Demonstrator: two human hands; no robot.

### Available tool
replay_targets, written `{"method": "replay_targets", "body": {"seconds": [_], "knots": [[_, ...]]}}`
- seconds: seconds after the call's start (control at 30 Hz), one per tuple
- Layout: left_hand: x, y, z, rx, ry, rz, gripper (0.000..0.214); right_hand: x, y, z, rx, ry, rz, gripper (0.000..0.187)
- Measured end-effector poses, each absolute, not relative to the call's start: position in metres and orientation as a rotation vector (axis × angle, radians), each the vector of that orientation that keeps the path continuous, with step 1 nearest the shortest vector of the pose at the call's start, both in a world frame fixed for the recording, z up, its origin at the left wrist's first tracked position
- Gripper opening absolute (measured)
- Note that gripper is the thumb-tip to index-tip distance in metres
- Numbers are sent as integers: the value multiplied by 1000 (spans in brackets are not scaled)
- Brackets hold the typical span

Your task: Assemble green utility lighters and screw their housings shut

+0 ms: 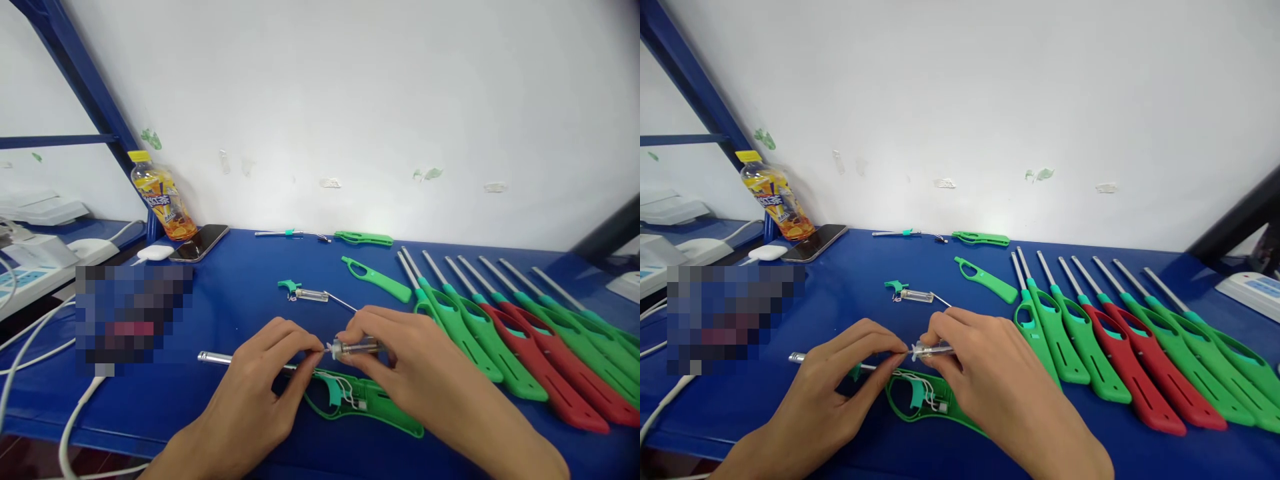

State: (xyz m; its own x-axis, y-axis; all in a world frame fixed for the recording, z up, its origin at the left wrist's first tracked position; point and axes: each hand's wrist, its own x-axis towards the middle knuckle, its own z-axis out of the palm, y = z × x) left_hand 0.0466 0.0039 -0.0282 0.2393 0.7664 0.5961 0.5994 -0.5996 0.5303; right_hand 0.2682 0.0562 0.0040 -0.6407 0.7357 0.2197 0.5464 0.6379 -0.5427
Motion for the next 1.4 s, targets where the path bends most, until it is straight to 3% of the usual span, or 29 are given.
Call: {"method": "replay_targets", "body": {"seconds": [1.4], "knots": [[45, -1, -26, 2337, 1191, 1320, 22, 267, 43, 14, -1119, -2464, 684, 15]]}}
